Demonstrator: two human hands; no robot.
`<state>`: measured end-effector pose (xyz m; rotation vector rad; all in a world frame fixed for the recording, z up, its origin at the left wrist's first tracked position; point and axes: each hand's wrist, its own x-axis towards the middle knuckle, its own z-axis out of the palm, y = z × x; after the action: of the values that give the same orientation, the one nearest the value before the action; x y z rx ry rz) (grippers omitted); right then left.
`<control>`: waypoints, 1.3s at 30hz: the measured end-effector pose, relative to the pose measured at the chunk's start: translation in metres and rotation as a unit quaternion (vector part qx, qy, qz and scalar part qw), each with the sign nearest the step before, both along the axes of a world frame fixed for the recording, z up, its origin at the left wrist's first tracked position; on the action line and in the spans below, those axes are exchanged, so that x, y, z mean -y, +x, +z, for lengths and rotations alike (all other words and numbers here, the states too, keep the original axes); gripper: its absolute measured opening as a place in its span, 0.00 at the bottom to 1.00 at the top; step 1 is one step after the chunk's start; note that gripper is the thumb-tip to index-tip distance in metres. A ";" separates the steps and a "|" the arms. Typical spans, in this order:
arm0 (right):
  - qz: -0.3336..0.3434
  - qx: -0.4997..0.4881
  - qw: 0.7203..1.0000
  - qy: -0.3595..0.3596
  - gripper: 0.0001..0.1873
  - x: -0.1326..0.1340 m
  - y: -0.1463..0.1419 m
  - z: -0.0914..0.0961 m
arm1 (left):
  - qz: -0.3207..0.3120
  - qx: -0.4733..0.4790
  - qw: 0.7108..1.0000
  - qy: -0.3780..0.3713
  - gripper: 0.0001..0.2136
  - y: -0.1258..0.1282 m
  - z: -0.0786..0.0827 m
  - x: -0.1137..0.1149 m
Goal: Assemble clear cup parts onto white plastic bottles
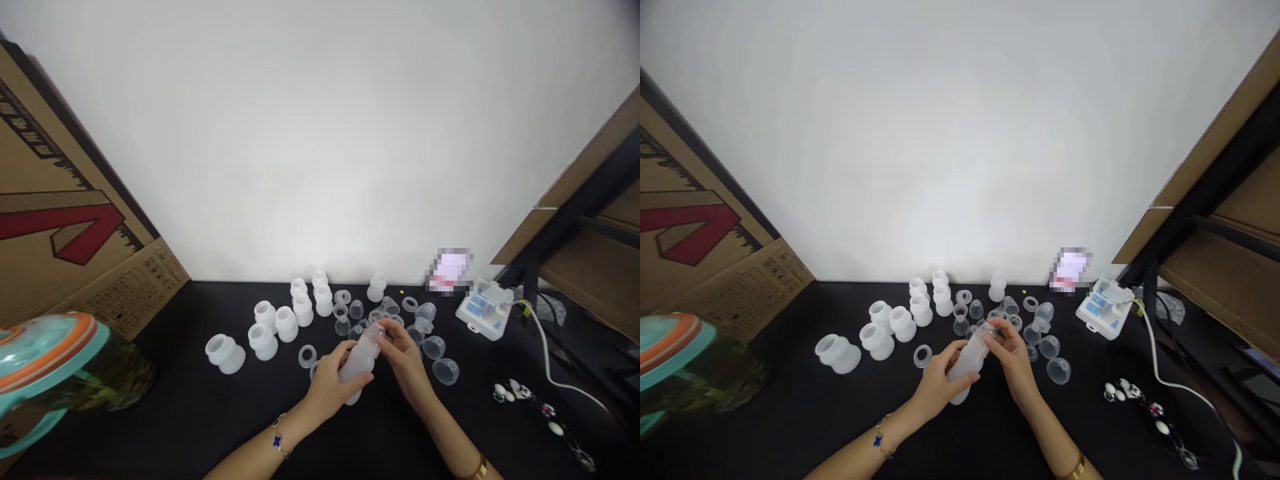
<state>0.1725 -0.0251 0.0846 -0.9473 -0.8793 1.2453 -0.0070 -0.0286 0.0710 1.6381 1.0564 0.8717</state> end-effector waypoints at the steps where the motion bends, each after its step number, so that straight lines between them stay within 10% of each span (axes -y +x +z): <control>1: -0.001 0.001 1.000 0.000 0.17 0.000 0.000 0.000 | 0.002 -0.002 1.000 0.002 0.24 0.000 0.000 0.000; 39: 0.016 0.028 0.999 0.017 0.17 -0.001 0.000 -0.006 | -0.017 -0.013 0.999 0.038 0.33 -0.003 0.005 0.002</control>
<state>0.1727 -0.0242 0.0787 -0.9483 -0.9598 1.2315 -0.0100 -0.0304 0.0756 1.7291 1.0215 0.8800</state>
